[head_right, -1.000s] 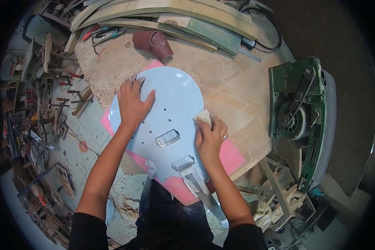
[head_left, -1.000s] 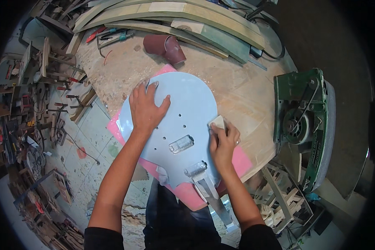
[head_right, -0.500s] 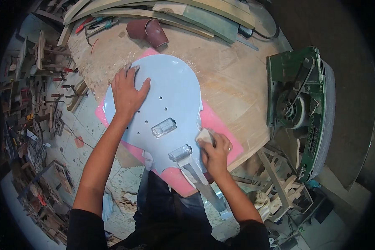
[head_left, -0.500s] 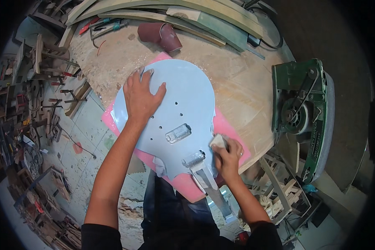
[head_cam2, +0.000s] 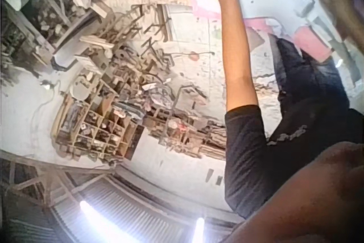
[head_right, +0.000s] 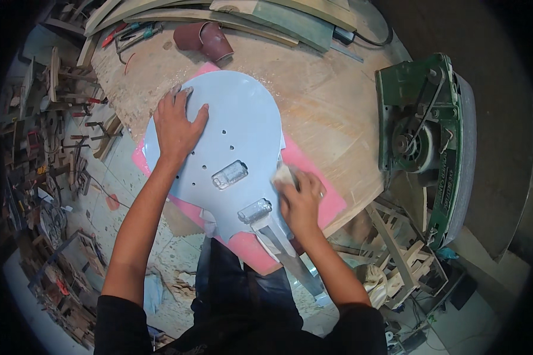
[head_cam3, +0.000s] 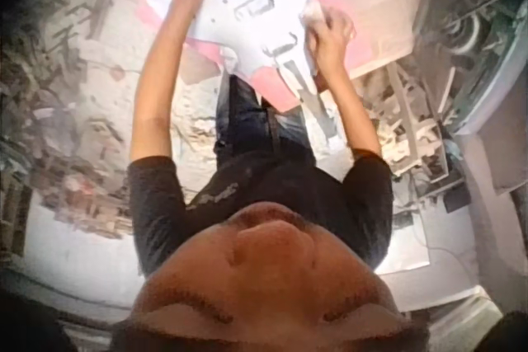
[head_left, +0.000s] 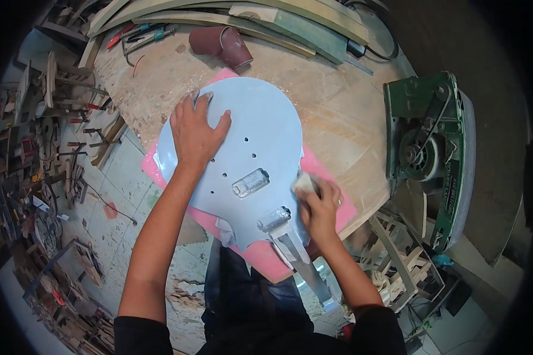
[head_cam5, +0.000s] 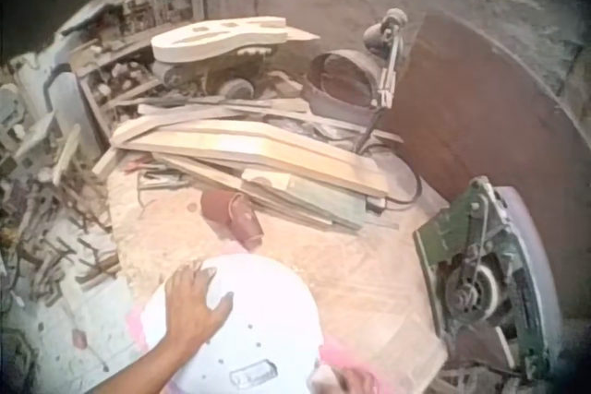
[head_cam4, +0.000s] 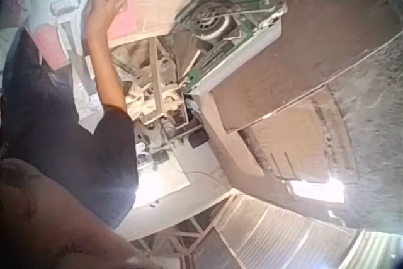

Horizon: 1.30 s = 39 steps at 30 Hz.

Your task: The person is sanding the surface and neck of a light-colored guitar body with a sanding block. They move the block back and forth along the flat surface and the side edges of the instrument.

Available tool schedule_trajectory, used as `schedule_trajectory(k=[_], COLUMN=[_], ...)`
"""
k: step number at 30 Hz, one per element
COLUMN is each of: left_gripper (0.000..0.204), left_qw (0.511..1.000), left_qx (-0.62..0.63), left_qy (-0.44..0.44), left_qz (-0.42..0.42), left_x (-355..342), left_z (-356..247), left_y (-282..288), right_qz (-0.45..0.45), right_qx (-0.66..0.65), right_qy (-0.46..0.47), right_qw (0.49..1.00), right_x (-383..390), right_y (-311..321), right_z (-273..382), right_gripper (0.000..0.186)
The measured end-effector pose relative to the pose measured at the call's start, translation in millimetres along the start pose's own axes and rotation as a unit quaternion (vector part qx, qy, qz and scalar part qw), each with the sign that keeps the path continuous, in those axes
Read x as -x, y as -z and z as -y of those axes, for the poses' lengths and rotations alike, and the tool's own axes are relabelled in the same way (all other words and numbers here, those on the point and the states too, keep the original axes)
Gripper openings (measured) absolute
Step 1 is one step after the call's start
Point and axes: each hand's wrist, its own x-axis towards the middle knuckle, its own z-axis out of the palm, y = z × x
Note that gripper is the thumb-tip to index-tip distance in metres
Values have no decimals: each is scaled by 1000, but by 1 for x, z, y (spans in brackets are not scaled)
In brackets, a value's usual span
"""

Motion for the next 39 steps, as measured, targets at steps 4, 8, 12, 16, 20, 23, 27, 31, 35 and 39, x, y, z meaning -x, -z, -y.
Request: schedule_trajectory(k=[4, 8, 12, 16, 20, 23, 27, 31, 35, 39], left_gripper=[57, 58, 58, 58, 57, 57, 57, 56, 56, 57], left_qw=[1000, 1000, 1000, 1000, 1000, 1000, 1000, 1000, 1000, 1000], left_qx=[2, -4, -6, -3, -4, -8, -4, 0, -27, -23], left_qy=[-4, -8, -9, -19, -5, 0, -5, -11, -11, -14], left_qz=[2, -7, -2, -11, 2, 5, 4, -1, 0, -3], left_x=[0, 2, 0, -2, 1, 0, 0, 1, 4, 2], left_z=[-1, 7, 2, -2, 4, 1, -2, 2, 5, 0], left_y=[-4, 0, 0, -1, 0, 4, 1, -3, 0, -2], right_qz=[-41, 5, 22, 1, 35, 36, 2, 1, 7, 0], right_qx=[17, 1, -14, 12, -10, -14, -10, -18, -44, -37], right_qy=[18, 8, -12, 8, 12, 10, 25, -2, -16, -15], right_qw=[999, 1000, 1000, 1000, 999, 999, 1000, 1000, 999, 999], right_x=[-60, 30, 54, -23, 16, 80, 56, 14, 75, 72], right_y=[-6, 8, 23, 6, 11, 37, 22, 23, 35, 31], right_z=[12, -10, -10, 4, -17, -27, -29, -14, -29, -32], right_gripper=[37, 37, 39, 37, 36, 36, 35, 32, 30, 29])
